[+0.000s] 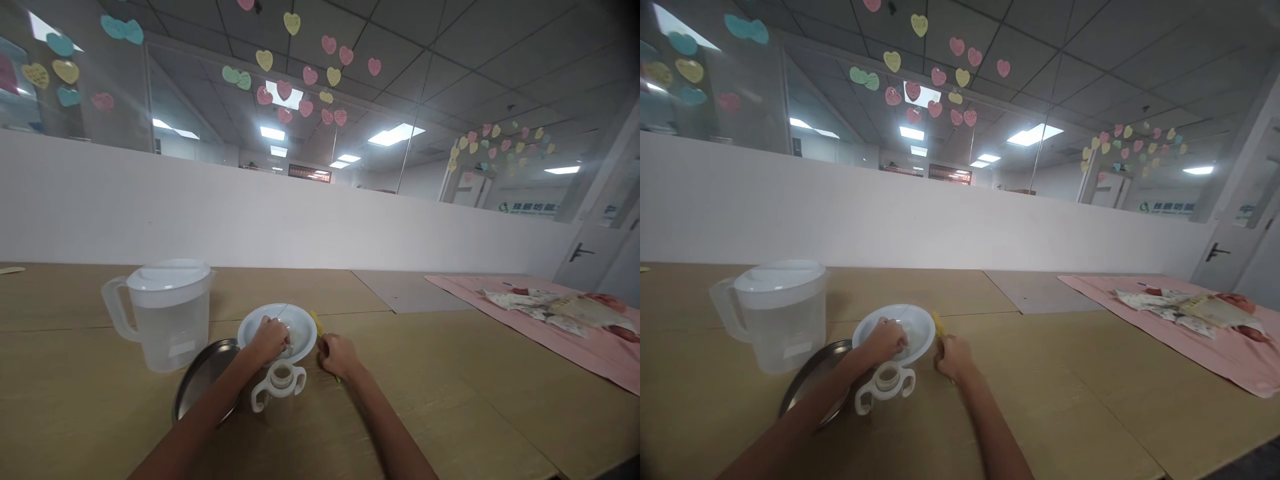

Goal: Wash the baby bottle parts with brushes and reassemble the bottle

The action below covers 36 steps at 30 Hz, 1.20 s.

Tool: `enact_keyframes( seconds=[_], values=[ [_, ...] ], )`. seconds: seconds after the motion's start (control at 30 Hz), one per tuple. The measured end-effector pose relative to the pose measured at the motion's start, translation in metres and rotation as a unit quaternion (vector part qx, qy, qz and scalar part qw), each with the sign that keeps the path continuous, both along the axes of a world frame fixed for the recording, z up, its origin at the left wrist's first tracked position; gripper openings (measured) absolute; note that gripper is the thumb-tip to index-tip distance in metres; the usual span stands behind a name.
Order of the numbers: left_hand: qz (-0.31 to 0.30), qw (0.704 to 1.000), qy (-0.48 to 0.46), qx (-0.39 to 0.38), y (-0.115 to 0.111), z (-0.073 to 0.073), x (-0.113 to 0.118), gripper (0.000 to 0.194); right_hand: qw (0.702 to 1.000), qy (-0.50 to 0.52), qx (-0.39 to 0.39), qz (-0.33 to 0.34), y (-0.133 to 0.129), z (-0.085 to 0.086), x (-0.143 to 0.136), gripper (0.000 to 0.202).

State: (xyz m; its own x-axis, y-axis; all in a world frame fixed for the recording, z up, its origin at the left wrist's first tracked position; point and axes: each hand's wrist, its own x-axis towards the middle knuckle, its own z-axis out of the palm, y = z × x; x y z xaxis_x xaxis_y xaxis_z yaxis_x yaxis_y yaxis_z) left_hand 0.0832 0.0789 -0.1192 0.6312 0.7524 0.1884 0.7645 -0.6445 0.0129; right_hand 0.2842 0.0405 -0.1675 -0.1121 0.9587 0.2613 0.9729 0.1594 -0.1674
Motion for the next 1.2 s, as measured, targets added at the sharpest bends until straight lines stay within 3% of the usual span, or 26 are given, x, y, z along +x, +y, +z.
enact_keyframes(
  seconds=[0.17, 0.27, 0.37, 0.5, 0.6, 0.7, 0.77, 0.83, 0.93, 1.0, 1.1, 1.2],
  values=[
    [0.022, 0.999, -0.009, 0.024, -0.006, 0.011, -0.005, 0.022, 0.998, 0.054, 0.042, -0.014, 0.006, -0.008, 0.006, 0.028],
    [0.035, 0.998, -0.029, 0.036, -0.008, 0.022, -0.012, 0.025, 0.982, 0.109, 0.145, -0.058, 0.011, -0.006, 0.008, 0.04],
    [0.045, 0.997, -0.056, 0.032, -0.01, 0.034, -0.02, 0.029, 0.954, 0.141, 0.252, -0.087, 0.012, 0.004, 0.003, 0.038],
    [0.047, 0.993, -0.104, 0.023, -0.01, 0.048, -0.03, 0.03, 0.934, 0.164, 0.318, 0.003, 0.001, 0.016, -0.012, 0.03],
    [-0.003, 0.973, -0.227, -0.051, -0.008, 0.058, -0.036, 0.029, 0.934, 0.144, 0.318, 0.082, -0.008, 0.018, -0.022, 0.031],
    [-0.057, 0.897, -0.402, -0.174, -0.005, 0.064, -0.039, 0.027, 0.948, 0.103, 0.295, 0.064, -0.009, 0.015, -0.024, 0.035],
    [-0.045, 0.833, -0.502, -0.228, -0.004, 0.065, -0.037, 0.026, 0.953, 0.089, 0.29, -0.006, -0.006, 0.013, -0.022, 0.039],
    [-0.012, 0.747, -0.606, -0.273, -0.005, 0.064, -0.033, 0.022, 0.949, 0.089, 0.298, -0.058, -0.003, 0.011, -0.02, 0.041],
    [-0.009, 0.618, -0.706, -0.344, -0.006, 0.063, -0.027, 0.018, 0.945, 0.074, 0.317, -0.001, 0.001, 0.008, -0.021, 0.039],
    [-0.022, 0.556, -0.741, -0.375, -0.007, 0.066, -0.026, 0.012, 0.943, 0.053, 0.318, 0.075, 0.001, 0.008, -0.023, 0.037],
    [-0.011, 0.502, -0.775, -0.384, -0.009, 0.074, -0.028, 0.012, 0.938, 0.033, 0.32, 0.13, -0.001, 0.009, -0.023, 0.034],
    [-0.002, 0.51, -0.78, -0.363, -0.016, 0.078, -0.03, 0.015, 0.929, 0.007, 0.345, 0.135, -0.007, 0.014, -0.018, 0.033]
  ],
)
